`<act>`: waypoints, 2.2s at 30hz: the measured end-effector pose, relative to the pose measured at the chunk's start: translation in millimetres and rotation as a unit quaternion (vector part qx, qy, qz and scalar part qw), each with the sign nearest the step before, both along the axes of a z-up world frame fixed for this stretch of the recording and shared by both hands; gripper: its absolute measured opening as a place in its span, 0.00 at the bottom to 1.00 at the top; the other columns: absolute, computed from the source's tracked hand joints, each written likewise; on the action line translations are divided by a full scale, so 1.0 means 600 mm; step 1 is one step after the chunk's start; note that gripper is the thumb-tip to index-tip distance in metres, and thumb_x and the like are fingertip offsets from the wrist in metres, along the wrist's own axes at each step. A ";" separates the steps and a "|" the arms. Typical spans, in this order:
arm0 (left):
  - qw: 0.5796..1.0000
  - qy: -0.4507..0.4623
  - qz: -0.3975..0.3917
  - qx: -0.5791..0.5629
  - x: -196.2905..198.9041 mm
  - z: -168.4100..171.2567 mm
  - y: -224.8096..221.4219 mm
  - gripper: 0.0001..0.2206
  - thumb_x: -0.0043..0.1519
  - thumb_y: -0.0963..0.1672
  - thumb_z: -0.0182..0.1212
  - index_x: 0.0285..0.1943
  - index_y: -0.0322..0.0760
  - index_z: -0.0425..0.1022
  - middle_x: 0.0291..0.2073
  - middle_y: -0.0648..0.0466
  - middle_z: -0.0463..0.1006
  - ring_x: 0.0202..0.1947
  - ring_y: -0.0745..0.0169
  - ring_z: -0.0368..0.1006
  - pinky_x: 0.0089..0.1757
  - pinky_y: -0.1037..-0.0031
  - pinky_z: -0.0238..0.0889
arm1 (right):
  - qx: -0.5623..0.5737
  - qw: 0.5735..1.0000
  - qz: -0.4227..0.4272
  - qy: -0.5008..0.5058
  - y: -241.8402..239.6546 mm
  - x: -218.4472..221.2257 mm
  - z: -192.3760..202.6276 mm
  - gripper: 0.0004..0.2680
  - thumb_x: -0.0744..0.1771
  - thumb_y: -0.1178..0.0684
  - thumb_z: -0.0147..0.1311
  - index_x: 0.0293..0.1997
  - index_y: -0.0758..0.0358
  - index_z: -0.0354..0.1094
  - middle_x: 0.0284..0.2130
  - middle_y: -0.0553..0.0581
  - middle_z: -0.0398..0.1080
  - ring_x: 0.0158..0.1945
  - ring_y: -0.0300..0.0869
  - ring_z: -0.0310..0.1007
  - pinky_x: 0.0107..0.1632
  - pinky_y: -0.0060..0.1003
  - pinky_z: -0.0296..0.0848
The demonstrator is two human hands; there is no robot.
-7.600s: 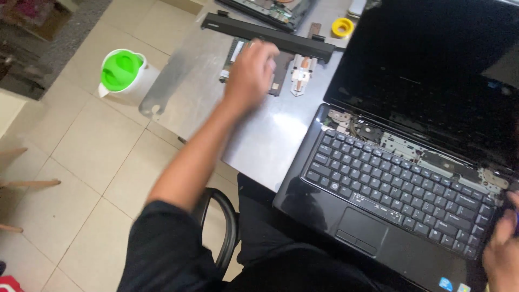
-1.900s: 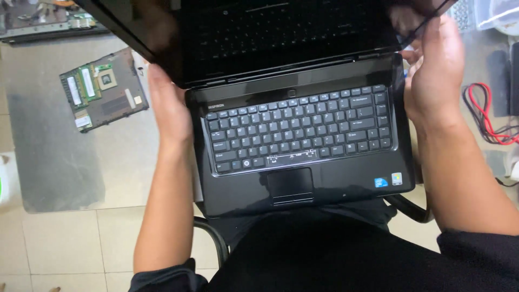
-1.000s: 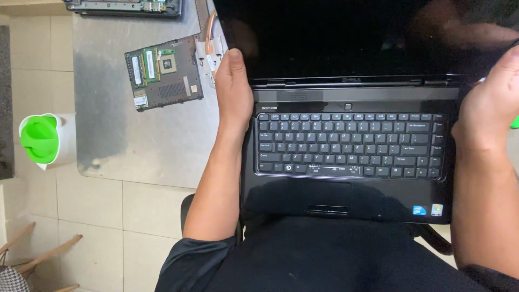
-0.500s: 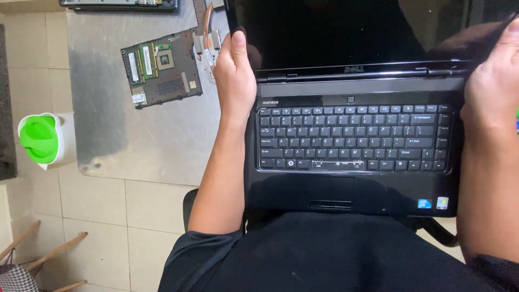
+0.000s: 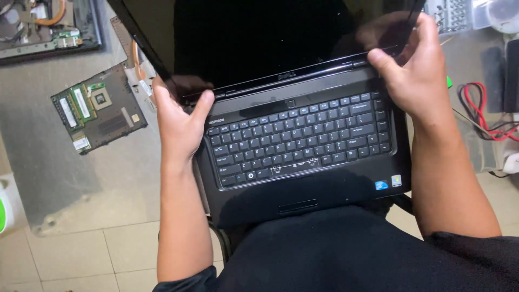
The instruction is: Assembling a laptop by connecting internal ribbon cables, installing the keyboard, and snapping the top bezel into place.
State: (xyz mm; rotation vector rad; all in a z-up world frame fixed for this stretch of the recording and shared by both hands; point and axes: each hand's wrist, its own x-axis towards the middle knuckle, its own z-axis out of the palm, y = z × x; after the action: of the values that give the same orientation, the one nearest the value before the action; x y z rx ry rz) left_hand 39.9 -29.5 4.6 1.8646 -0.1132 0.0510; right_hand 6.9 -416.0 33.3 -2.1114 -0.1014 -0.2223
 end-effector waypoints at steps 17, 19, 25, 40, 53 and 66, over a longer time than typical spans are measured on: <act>0.996 0.084 -0.011 0.042 -0.005 0.016 0.013 0.30 0.59 0.44 0.74 0.61 0.33 0.54 0.56 0.46 0.69 0.59 0.56 0.67 0.57 0.70 0.64 | -0.051 0.991 0.003 0.126 -0.040 -0.005 0.007 0.25 0.66 0.64 0.67 0.65 0.67 0.51 0.51 0.65 0.65 0.52 0.48 0.65 0.52 0.40 0.67; 0.995 0.083 -0.040 0.035 -0.010 0.025 0.012 0.37 0.57 0.44 0.75 0.67 0.31 0.50 0.63 0.42 0.66 0.66 0.52 0.65 0.64 0.67 0.61 | -0.120 0.978 -0.027 0.168 -0.057 -0.011 0.010 0.25 0.65 0.59 0.71 0.66 0.64 0.54 0.45 0.59 0.65 0.45 0.46 0.62 0.44 0.41 0.65; 0.993 0.073 -0.038 0.080 -0.050 0.034 0.015 0.50 0.54 0.41 0.78 0.77 0.33 0.38 0.73 0.38 0.54 0.73 0.48 0.54 0.70 0.62 0.48 | -0.209 0.973 0.015 0.098 -0.101 -0.033 0.000 0.28 0.64 0.57 0.72 0.70 0.74 0.60 0.49 0.65 0.74 0.48 0.53 0.71 0.53 0.45 0.68; 0.968 0.005 0.018 0.249 -0.081 0.010 0.049 0.21 0.66 0.46 0.67 0.64 0.26 0.73 0.54 0.46 0.70 0.41 0.60 0.67 0.42 0.72 0.65 | -0.241 0.963 -0.002 0.119 -0.119 -0.036 -0.019 0.13 0.67 0.49 0.70 0.54 0.63 0.78 0.44 0.54 0.79 0.49 0.47 0.74 0.52 0.42 0.65; 0.984 0.100 -0.001 0.148 -0.082 0.025 0.068 0.24 0.62 0.37 0.67 0.69 0.24 0.69 0.53 0.48 0.70 0.39 0.67 0.65 0.37 0.80 0.61 | -0.364 0.931 0.026 -0.033 -0.081 -0.065 -0.014 0.08 0.69 0.56 0.70 0.51 0.62 0.77 0.51 0.58 0.76 0.53 0.54 0.76 0.52 0.50 0.65; 0.948 -0.193 0.021 0.252 -0.123 0.022 0.027 0.07 0.69 0.36 0.59 0.53 0.31 0.80 0.53 0.45 0.77 0.54 0.46 0.72 0.58 0.61 0.63 | -0.341 0.932 0.060 -0.108 -0.066 -0.112 -0.067 0.09 0.76 0.70 0.68 0.63 0.70 0.82 0.65 0.75 0.75 0.63 0.67 0.71 0.69 0.56 0.66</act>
State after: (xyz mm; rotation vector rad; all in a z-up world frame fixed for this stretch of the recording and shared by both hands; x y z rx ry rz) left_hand -34.2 -13.4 17.7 2.3493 -0.3865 0.4547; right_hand -60.4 -455.6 -6.7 -2.7520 -0.4986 -0.3881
